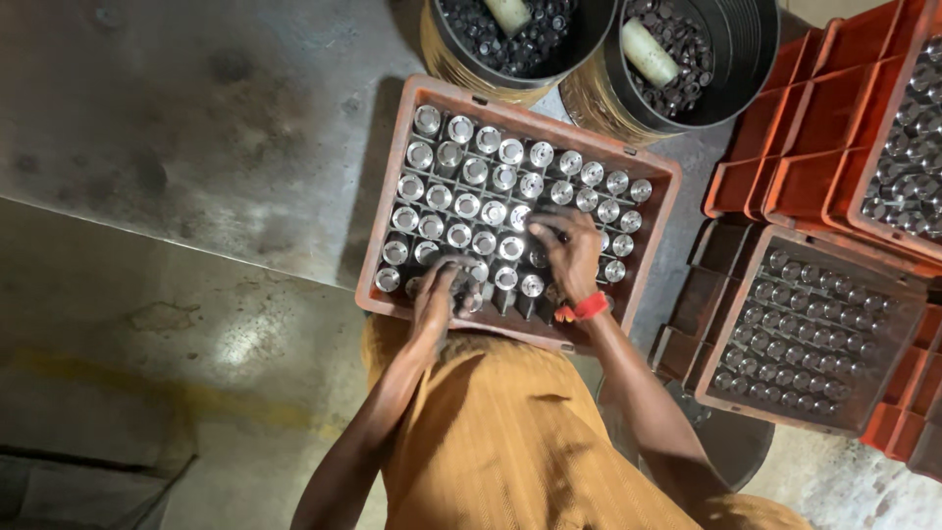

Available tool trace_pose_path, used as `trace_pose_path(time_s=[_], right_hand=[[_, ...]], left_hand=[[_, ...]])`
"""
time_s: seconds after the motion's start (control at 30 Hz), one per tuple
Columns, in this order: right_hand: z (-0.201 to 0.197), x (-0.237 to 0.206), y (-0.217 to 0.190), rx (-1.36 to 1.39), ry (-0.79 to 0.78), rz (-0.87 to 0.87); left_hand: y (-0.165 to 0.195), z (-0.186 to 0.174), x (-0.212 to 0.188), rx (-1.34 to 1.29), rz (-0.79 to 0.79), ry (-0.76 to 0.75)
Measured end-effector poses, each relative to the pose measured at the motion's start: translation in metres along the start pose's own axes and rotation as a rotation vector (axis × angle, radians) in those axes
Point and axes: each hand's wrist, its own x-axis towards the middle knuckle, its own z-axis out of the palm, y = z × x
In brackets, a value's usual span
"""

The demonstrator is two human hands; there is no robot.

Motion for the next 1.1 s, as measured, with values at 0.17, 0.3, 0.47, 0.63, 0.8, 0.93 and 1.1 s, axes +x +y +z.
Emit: trace_pose_path(time_s=[0.17,0.3,0.47,0.63,0.8,0.93,1.1], right_hand=[[0.005,0.029,-0.007,-0.044,-0.211,0.217],[-0.003,0.030,-0.019,0.052,-0.168,0.200],[-0.003,-0.021,-0.039,0.781,-0.412,0.432],[0.011,-0.035,-0.023,0.823,-0.355,0.522],[0.009,0.025,0.017,0.268,0.023,0.243],[0.013,0.063,0.019,-0.054,-0.101,0.180],[0.004,0.067,0.006,0.079,-0.168,0.353]], left_hand=[[0.002,-0.005,0.010,0.008,0.025,0.057],[0.007,-0.003,0.015,0.075,0.086,-0.061],[0.016,0.009,0.005,0.071,-0.026,-0.191],[0.010,0.008,0.000,-0.001,-0.051,-0.189],[-0.001,-0.007,0.014,-0.216,0.091,-0.150],[-0.004,-0.004,0.020,-0.193,0.045,-0.101],[0.007,0.001,0.011,-0.017,0.089,-0.100]])
